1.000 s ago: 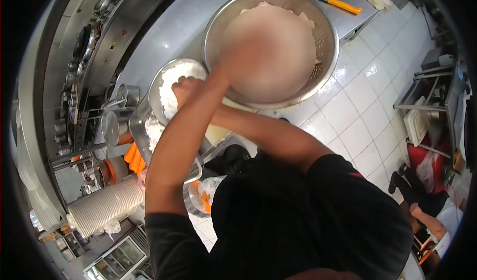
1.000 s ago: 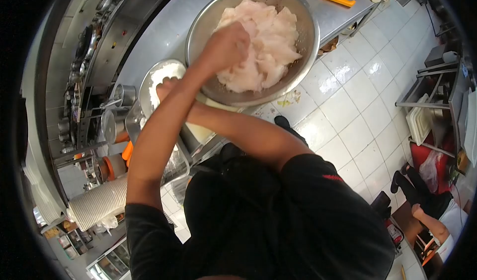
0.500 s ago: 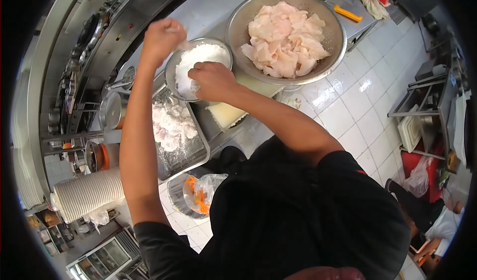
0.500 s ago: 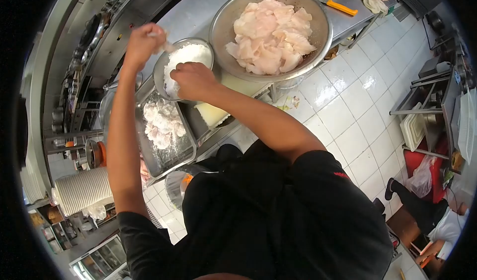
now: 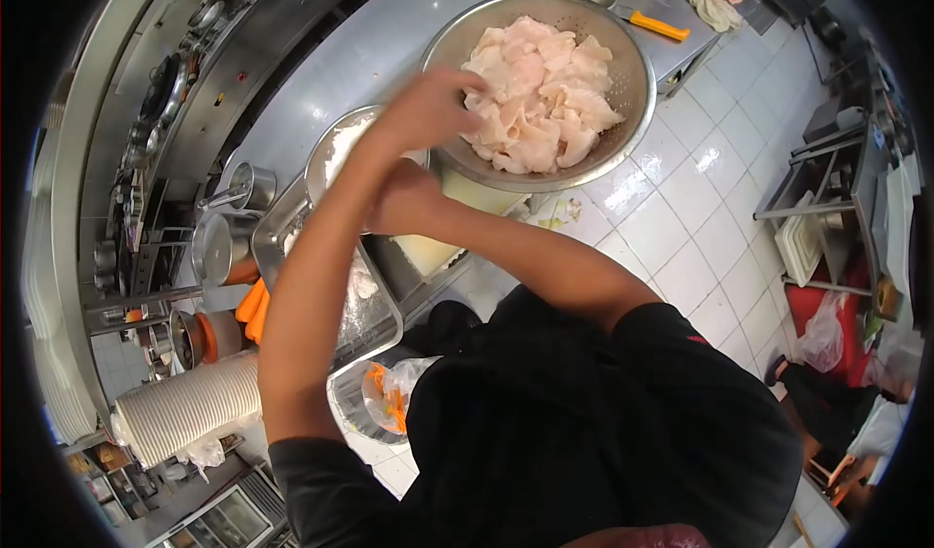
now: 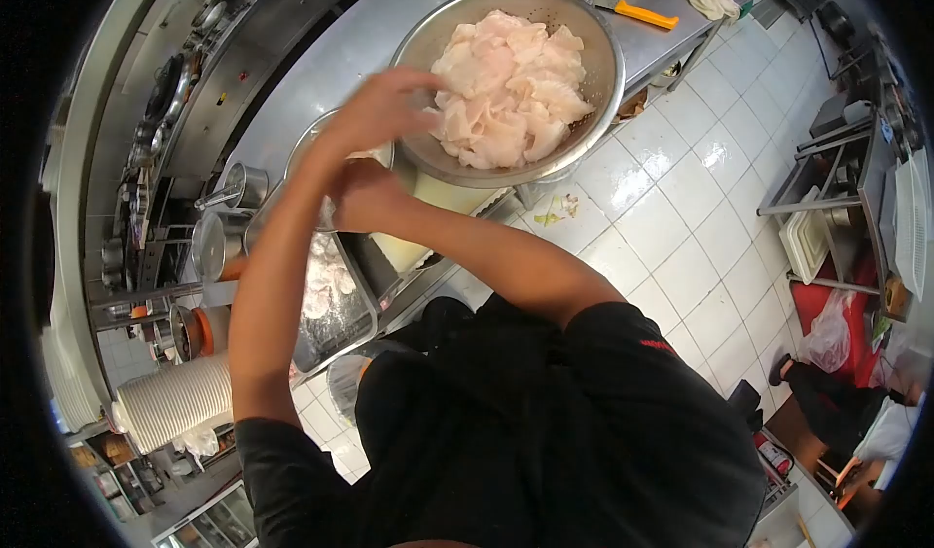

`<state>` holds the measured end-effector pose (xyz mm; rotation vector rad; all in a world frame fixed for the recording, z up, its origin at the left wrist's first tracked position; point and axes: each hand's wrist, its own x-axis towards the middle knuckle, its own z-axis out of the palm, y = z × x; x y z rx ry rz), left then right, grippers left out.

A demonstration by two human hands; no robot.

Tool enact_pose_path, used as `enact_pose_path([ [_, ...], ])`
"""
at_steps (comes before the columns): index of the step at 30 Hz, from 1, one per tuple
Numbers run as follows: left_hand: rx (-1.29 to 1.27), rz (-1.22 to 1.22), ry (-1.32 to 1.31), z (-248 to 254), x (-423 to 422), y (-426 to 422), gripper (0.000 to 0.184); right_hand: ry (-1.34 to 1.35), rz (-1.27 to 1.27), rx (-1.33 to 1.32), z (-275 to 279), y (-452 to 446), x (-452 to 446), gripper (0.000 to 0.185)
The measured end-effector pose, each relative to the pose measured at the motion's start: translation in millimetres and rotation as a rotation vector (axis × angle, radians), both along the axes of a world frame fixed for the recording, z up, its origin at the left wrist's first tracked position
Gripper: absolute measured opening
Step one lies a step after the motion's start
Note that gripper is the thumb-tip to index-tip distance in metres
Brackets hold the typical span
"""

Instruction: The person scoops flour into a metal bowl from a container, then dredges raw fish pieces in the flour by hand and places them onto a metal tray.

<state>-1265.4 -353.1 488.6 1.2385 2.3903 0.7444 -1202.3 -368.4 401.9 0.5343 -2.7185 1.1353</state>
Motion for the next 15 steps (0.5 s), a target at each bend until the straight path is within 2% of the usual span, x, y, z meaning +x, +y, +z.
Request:
enact_pose_path([
  [1, -0.067, -0.068, -0.023, -16, 8, 18, 0.051, 0.055, -0.054, -0.160, 6, 1, 8, 0.026],
  [3, -0.203, -0.131, 0.007, -34, 26, 46, 0.053, 0.109, 0.081, 0.009, 11, 7, 1, 0.028],
  [6, -0.329, -0.113, 0.248, -63, 36, 62, 0.054, 0.193, 0.128, -0.109, 3, 10, -4, 0.028],
  [9, -0.273, -0.122, 0.292, -64, 37, 64, 0.050, 0.195, 0.115, -0.153, 3, 9, -3, 0.027],
  [12, -0.198, -0.112, 0.154, -73, 17, 62, 0.036, 0.130, 0.109, -0.138, 6, 8, -1, 0.027],
  [15, -0.136, -0.070, 0.188, -64, 12, 60, 0.031, 0.146, 0.078, -0.188, -4, 2, -1, 0.026],
])
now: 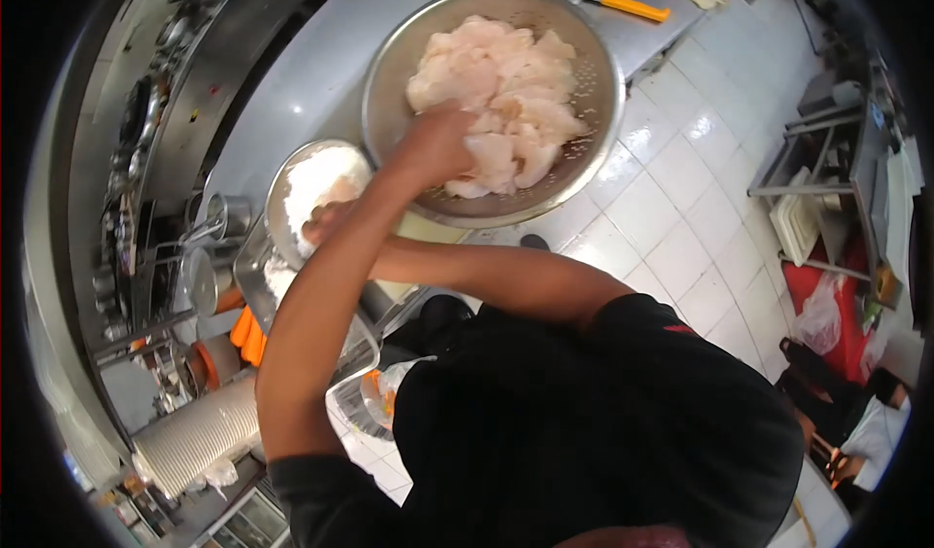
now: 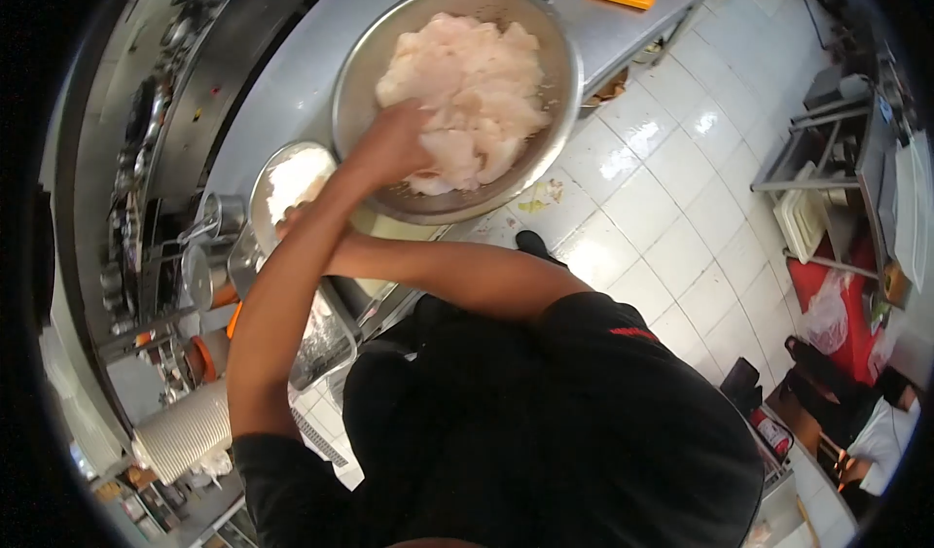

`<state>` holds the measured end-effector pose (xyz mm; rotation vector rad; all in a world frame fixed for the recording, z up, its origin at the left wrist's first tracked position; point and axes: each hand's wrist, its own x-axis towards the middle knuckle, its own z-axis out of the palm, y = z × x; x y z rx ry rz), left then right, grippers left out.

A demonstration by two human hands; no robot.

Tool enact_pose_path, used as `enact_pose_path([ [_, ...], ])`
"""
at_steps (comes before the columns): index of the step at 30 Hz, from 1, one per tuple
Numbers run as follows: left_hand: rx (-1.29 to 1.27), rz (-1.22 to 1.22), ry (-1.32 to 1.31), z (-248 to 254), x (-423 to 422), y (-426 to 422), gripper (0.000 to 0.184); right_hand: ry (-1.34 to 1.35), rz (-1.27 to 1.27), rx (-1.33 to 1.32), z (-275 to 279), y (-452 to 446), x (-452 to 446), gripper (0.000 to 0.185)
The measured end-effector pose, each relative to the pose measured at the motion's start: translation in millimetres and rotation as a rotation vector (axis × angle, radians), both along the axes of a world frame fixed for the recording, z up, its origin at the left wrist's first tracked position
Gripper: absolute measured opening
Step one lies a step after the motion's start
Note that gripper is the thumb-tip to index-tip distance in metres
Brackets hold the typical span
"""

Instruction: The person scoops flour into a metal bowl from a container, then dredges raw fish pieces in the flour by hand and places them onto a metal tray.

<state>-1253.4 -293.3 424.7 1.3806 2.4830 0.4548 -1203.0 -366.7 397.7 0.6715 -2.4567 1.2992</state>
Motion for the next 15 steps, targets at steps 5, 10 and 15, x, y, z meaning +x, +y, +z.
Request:
enact_pose_path([
  [5, 0.154, 0.229, -0.273, 27, -15, -15, 0.033, 0.133, -0.163, -0.185, 3, 5, 10, 0.025],
  [10, 0.418, 0.378, -0.491, 82, -25, -52, 0.022, -0.059, -0.003, -0.041, 26, 17, 12, 0.019],
  [15, 0.358, 0.625, -0.361, 111, -29, -107, 0.020, -0.059, 0.021, 0.032, 29, 17, 12, 0.023],
])
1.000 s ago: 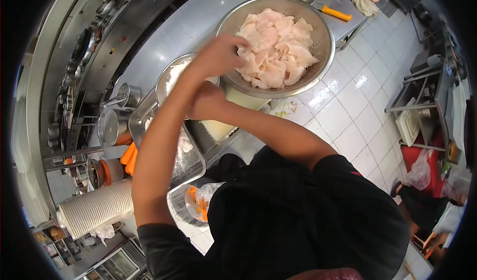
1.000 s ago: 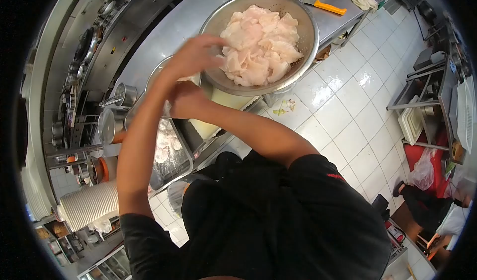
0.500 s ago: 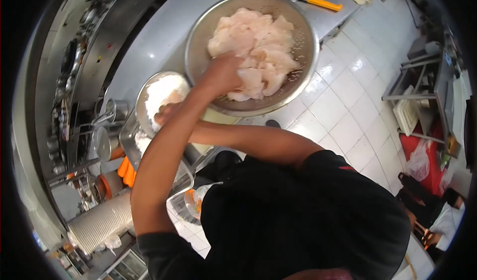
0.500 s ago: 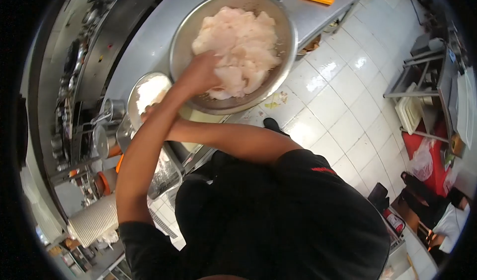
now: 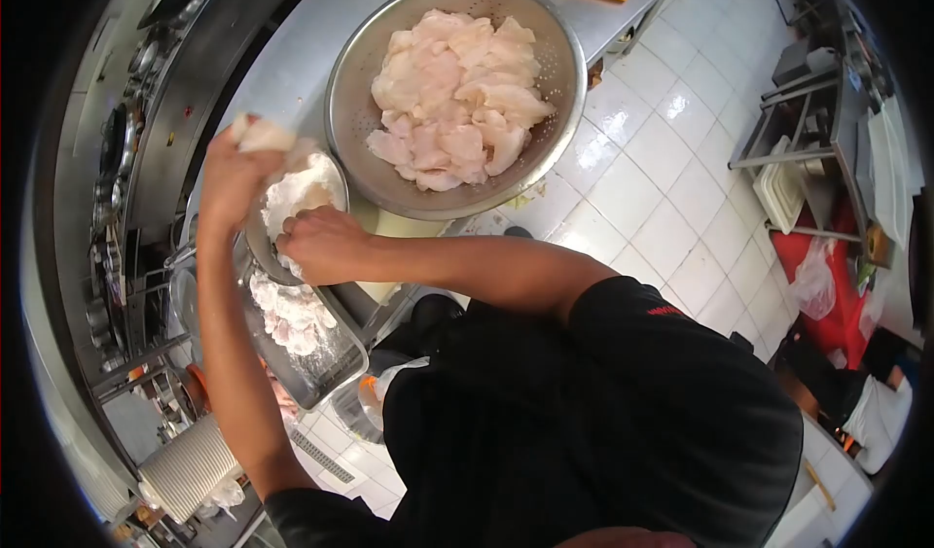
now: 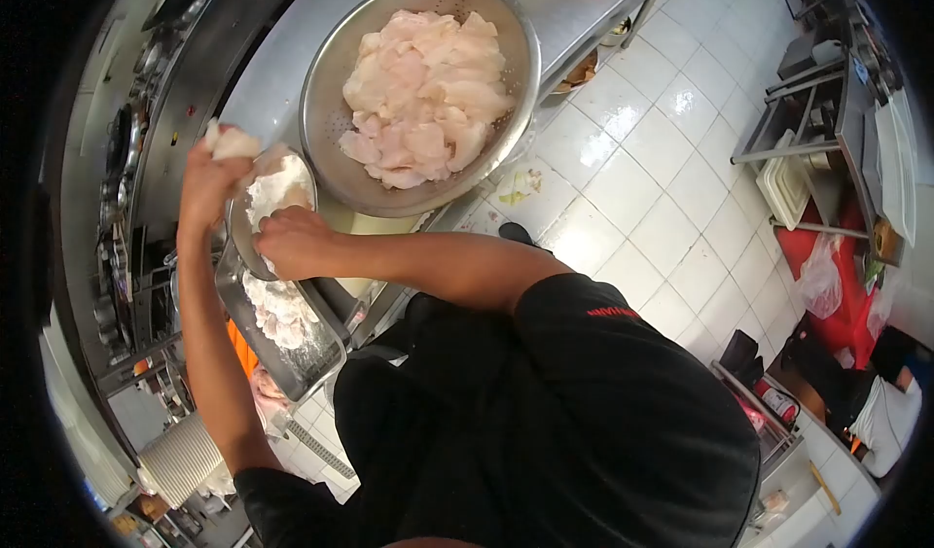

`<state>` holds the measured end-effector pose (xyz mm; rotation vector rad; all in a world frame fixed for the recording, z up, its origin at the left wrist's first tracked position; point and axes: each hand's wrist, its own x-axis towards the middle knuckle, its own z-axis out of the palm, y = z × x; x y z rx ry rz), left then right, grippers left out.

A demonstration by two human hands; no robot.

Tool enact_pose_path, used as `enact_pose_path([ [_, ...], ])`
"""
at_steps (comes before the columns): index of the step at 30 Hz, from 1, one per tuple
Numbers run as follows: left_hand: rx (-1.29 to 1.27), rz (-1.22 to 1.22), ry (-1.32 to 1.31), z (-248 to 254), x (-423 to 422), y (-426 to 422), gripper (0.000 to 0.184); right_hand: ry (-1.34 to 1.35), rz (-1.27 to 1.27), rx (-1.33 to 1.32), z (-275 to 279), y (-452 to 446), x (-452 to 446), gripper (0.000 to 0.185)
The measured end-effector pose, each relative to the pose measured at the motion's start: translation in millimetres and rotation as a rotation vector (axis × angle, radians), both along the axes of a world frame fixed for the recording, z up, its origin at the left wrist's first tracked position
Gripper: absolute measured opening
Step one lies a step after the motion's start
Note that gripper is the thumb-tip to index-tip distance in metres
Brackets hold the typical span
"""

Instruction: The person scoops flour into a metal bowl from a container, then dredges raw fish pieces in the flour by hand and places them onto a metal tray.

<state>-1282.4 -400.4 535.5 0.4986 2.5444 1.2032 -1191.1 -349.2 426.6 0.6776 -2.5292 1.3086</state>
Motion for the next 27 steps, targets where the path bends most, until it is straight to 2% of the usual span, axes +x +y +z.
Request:
enact_pose_path([
  [3, 0.006, 0.085, -0.087, -3, -3, -28, 0.019, 0.030, 0.011, 0.035, -1, 1, 2, 0.022],
  [4, -0.043, 0.072, -0.066, -2, 1, -31, 0.021, 0.051, 0.030, 0.047, -1, 0, 2, 0.021],
  [6, -0.028, -0.056, -0.184, -34, -19, -61, 0.029, 0.046, 0.019, 0.064, -7, -3, -1, 0.026],
  [7, -0.136, -0.121, -0.154, -37, -17, -62, 0.031, 0.048, 0.037, 0.068, -10, -7, -2, 0.030],
  [8, -0.171, -0.081, -0.249, -47, -19, -66, 0.039, 0.082, 0.019, 0.056, -9, -7, -1, 0.030],
  [9, -0.169, -0.162, -0.244, -48, -16, -66, 0.043, 0.115, 0.004, 0.048, -8, -4, -1, 0.031],
  [11, -0.202, -0.060, -0.162, -57, -13, -80, 0.045, 0.081, -0.017, 0.032, -10, -4, -1, 0.032],
  [14, -0.096, 0.063, -0.122, -26, 10, -106, 0.045, 0.144, -0.115, -0.031, -9, -6, -8, 0.034],
  [15, -0.063, 0.108, -0.016, -13, 21, -123, 0.045, 0.175, -0.159, -0.060, -17, -9, -15, 0.035],
  [17, -0.006, 0.188, 0.202, 10, 58, -152, 0.045, 0.078, -0.161, 0.151, -7, -5, -21, 0.048],
  [20, 0.277, 0.352, 0.155, 40, 132, -208, 0.037, 0.100, -0.203, 0.519, 2, -11, -47, 0.059],
  [21, 0.368, 0.415, 0.144, 46, 161, -225, 0.038, -0.061, -0.135, 0.573, 4, -16, -61, 0.063],
  [23, 0.382, 0.578, 0.179, 50, 219, -249, 0.042, -0.400, -0.020, 0.684, -2, -23, -82, 0.069],
  [26, 0.668, 0.890, 0.148, 10, 315, -294, 0.046, -0.242, 0.202, 0.574, -9, -28, -80, 0.079],
  [27, 0.731, 0.944, 0.118, -17, 351, -315, 0.047, -0.221, 0.283, 0.596, -5, -27, -82, 0.081],
])
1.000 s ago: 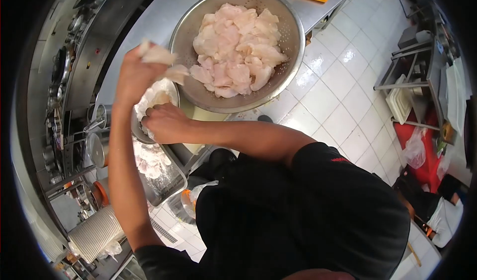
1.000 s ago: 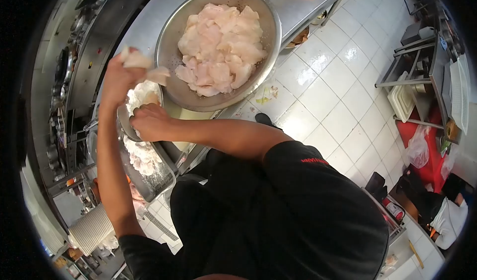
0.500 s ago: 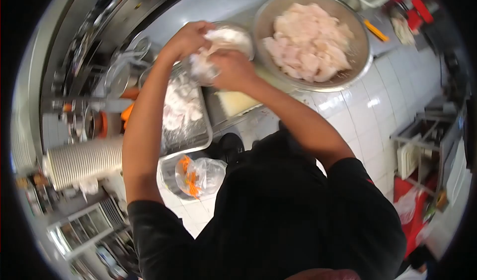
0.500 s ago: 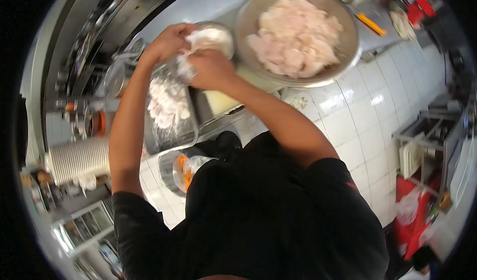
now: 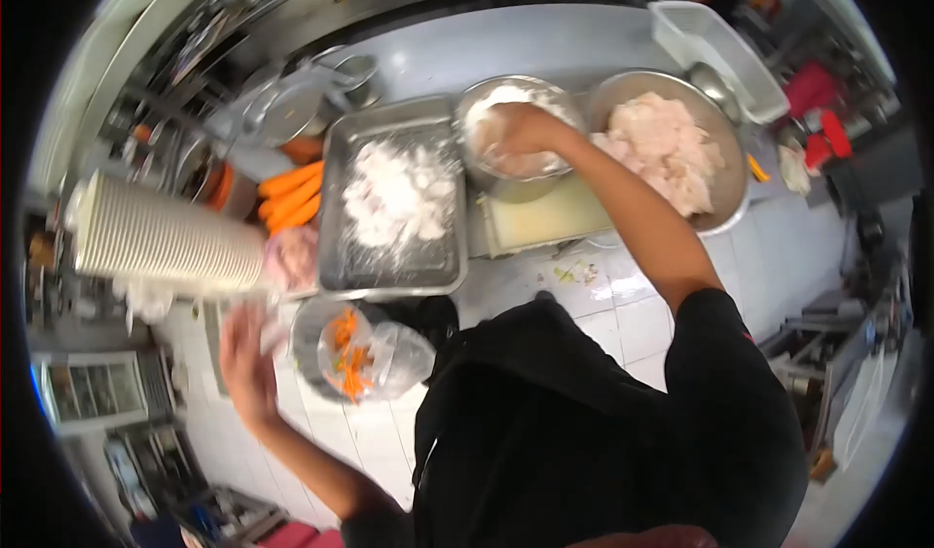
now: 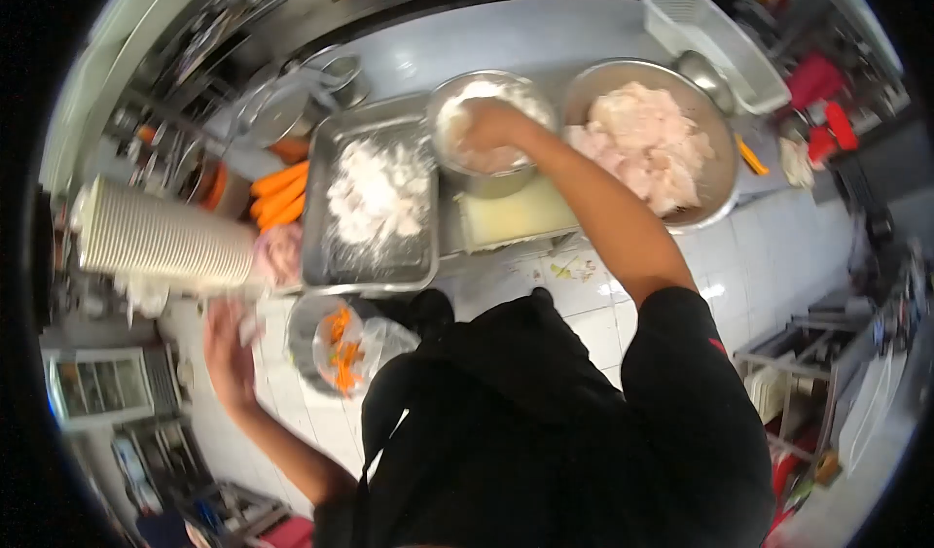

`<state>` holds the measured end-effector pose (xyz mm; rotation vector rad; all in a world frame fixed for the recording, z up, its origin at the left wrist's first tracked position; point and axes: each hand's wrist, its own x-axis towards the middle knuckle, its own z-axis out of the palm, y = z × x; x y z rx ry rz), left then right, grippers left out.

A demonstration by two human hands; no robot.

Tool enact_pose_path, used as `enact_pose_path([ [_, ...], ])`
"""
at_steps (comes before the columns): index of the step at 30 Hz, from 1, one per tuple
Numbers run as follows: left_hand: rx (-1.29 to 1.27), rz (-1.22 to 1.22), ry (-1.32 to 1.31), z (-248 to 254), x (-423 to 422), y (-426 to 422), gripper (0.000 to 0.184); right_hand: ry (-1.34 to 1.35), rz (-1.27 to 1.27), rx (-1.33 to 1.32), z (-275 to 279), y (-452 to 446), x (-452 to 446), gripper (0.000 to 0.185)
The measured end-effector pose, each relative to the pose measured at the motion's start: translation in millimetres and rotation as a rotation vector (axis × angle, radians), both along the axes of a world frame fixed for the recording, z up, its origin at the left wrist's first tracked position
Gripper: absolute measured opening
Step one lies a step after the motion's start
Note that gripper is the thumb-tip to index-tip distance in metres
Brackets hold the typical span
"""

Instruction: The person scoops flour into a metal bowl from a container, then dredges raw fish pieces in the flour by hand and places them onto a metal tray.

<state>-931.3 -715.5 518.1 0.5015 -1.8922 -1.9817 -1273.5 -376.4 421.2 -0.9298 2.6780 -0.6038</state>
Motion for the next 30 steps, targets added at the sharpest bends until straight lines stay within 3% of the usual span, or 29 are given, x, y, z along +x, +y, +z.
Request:
enact_pose_path([
  [2, 0.175, 0.207, -0.123, -40, 58, -9, 0.051, -0.039, -0.096, -0.083, 20, 1, 14, 0.084],
  [4, 0.230, 0.258, -0.270, -124, 126, -40, 0.055, 0.014, -0.252, 0.288, 35, -14, 28, 0.098],
  [5, 0.299, 0.309, -0.420, -159, 144, -42, 0.060, -0.032, -0.268, 0.239, 17, -18, 24, 0.092],
  [6, 0.385, 0.392, -0.487, -197, 165, -39, 0.039, -0.119, -0.228, 0.226, 0, -20, 18, 0.082],
  [7, 0.329, 0.235, -0.524, -282, 217, -72, 0.017, -0.116, -0.220, 0.214, -2, -19, 19, 0.071],
  [8, 0.068, 0.338, -0.645, -294, 227, -38, 0.009, -0.118, -0.206, 0.200, -5, -20, 21, 0.061],
  [9, 0.470, 0.449, -0.853, -340, 261, -48, 0.011, -0.029, -0.206, 0.185, -9, -19, 15, 0.051],
  [10, 0.508, 0.476, -0.984, -363, 280, -42, 0.011, 0.053, -0.202, 0.170, -13, -18, 12, 0.041],
  [12, 0.454, 0.453, -1.122, -391, 295, -19, 0.012, 0.638, -0.221, 0.229, -12, -12, 16, 0.035],
  [14, 0.381, 0.369, -1.172, -406, 300, -10, 0.012, 0.597, -0.316, 0.208, -6, -14, 17, 0.043],
  [17, 0.273, 0.257, -1.210, -423, 316, -10, 0.014, 0.014, -0.125, 0.135, 17, -17, 3, 0.069],
  [18, 0.244, 0.231, -1.207, -431, 323, -13, 0.014, 0.038, -0.184, 0.257, 25, -19, 8, 0.081],
  [20, 0.265, 0.258, -1.176, -437, 336, -19, 0.015, 0.158, -0.306, 0.330, -15, -18, -3, 0.086],
  [21, 0.319, 0.311, -1.152, -435, 330, -22, 0.016, 0.107, -0.350, 0.411, -12, -18, 4, 0.073],
  [23, 0.463, 0.442, -1.085, -399, 297, -15, 0.028, 0.144, -0.227, 0.309, -20, -13, -15, 0.053],
  [25, 0.411, 0.486, -1.118, -365, 265, -6, 0.039, 0.233, -0.216, 0.311, -2, -17, -6, 0.049],
  [27, 0.271, 0.377, -1.103, -349, 254, 1, 0.042, 0.260, -0.238, 0.281, 21, -23, 9, 0.056],
  [30, 0.230, 0.329, -1.072, -325, 244, 16, 0.044, 0.018, -0.136, 0.162, 35, -21, 13, 0.066],
])
